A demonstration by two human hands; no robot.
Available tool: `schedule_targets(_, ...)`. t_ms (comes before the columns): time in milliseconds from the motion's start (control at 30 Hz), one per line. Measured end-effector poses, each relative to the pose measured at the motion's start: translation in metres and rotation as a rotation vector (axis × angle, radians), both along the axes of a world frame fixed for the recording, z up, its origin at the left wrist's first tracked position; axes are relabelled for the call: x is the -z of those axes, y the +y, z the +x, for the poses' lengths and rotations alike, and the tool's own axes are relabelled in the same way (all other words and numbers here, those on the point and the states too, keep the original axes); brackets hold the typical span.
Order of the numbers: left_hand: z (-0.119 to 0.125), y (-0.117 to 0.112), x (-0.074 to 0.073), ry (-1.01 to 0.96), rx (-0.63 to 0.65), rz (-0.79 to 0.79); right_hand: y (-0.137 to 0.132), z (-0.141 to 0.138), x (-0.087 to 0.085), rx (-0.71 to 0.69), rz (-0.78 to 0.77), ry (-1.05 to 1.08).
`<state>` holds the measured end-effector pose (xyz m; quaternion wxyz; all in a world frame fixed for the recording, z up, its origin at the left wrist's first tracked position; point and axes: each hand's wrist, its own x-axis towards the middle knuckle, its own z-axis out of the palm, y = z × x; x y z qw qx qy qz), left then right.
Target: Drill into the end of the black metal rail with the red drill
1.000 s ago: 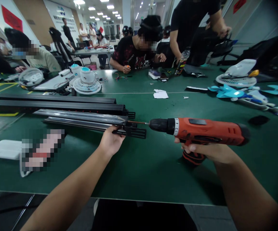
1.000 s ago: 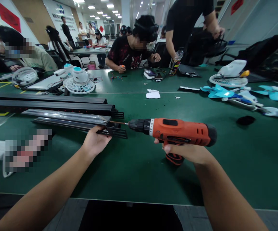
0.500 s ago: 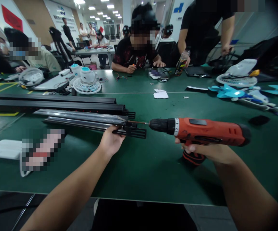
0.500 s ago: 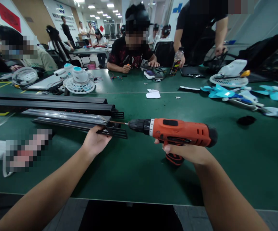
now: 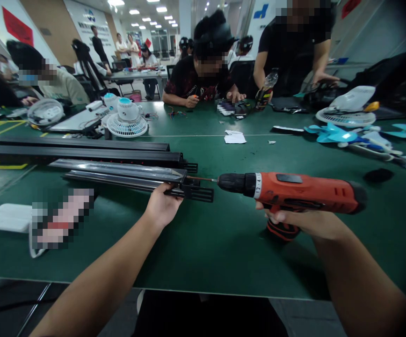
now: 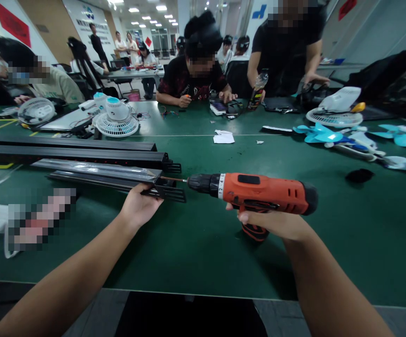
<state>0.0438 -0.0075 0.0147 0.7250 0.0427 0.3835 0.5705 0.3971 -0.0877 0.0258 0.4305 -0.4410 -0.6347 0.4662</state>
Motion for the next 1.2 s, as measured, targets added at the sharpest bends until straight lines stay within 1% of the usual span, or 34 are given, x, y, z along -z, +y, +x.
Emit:
schedule_targets(167,0.000,0.001,0.001,0.004,0.001,-0.001,0.001,0.000,0.001,-0.014,0.028,0.004)
schedule_targets(467,-0.005,0.003,0.008,-0.024,0.028,0.027,0.001,0.001,0.000,-0.003,0.045,-0.035)
schedule_targets(733,-0.001,0.001,0.002,0.005,0.008,0.001,-0.001,-0.004,-0.003,0.011,0.058,-0.024)
schedule_targets(1033,-0.005,0.004,0.011,-0.018,0.027,0.026,0.000,-0.002,-0.002,-0.011,0.025,0.006)
schedule_targets(1200,-0.005,0.004,0.009,-0.009,0.031,0.035,-0.001,-0.002,-0.001,0.000,-0.004,0.033)
